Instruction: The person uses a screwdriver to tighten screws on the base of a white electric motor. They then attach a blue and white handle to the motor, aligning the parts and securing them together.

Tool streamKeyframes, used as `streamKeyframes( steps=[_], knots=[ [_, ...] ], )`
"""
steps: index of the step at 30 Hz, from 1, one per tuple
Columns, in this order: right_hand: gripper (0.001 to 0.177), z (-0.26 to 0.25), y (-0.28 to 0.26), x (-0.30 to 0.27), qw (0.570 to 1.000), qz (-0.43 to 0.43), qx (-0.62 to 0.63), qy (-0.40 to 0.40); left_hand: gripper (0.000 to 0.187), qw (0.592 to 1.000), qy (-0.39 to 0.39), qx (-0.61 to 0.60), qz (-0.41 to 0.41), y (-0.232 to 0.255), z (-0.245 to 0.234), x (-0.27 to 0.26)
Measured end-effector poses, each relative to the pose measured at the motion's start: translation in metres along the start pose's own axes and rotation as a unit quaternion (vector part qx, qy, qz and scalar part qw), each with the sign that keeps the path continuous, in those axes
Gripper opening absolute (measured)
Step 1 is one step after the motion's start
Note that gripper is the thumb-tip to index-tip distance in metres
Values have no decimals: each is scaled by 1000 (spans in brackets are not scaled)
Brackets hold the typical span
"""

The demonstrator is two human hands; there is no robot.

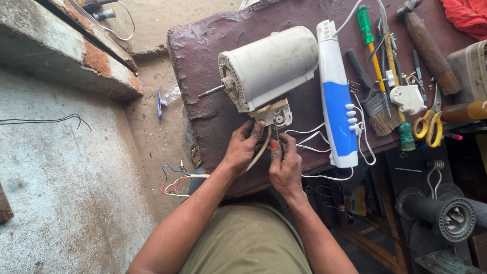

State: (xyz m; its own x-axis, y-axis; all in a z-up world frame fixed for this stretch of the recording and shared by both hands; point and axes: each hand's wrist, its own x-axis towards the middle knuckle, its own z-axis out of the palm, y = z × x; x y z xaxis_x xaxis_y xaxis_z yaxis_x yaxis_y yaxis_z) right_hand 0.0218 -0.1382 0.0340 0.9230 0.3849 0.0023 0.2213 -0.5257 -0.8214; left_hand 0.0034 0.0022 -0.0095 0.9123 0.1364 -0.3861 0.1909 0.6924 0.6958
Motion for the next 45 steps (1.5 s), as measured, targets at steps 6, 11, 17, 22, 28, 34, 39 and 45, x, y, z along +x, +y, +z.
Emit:
streamKeyframes(
  steps=[6, 11, 17, 22, 28, 34, 39, 45],
  knots=[
    [29, -10, -4, 2, 997, -31, 65, 14, 54, 999, -23, -16, 20, 0, 1, -3],
    [26, -42, -38, 12, 999, 2, -42, 30, 57, 1000, -18, -21, 6, 1, 1, -2],
    [23, -77, -80, 23, 980, -39, -195, -27, 59, 1000, -20, -21, -4, 1, 0, -1],
    [20, -68, -92, 29, 965, -68, -251, -40, 60, 999, -29, -25, 3, 2, 0, 0],
    [23, -62, -102, 27, 952, -60, -298, -26, 62, 999, -34, -21, 8, 3, 0, -3],
    [23, -55, -91, 34, 951, -101, -291, -21, 62, 999, -38, -10, 10, 4, -1, -2],
    [22, -48, -71, 30, 970, -117, -215, 1, 61, 999, -38, -17, 9, 5, -1, -3],
    [23, -32, -47, 15, 978, -133, -148, 65, 59, 999, -36, -30, 16, 6, 1, -3]
  ],
)
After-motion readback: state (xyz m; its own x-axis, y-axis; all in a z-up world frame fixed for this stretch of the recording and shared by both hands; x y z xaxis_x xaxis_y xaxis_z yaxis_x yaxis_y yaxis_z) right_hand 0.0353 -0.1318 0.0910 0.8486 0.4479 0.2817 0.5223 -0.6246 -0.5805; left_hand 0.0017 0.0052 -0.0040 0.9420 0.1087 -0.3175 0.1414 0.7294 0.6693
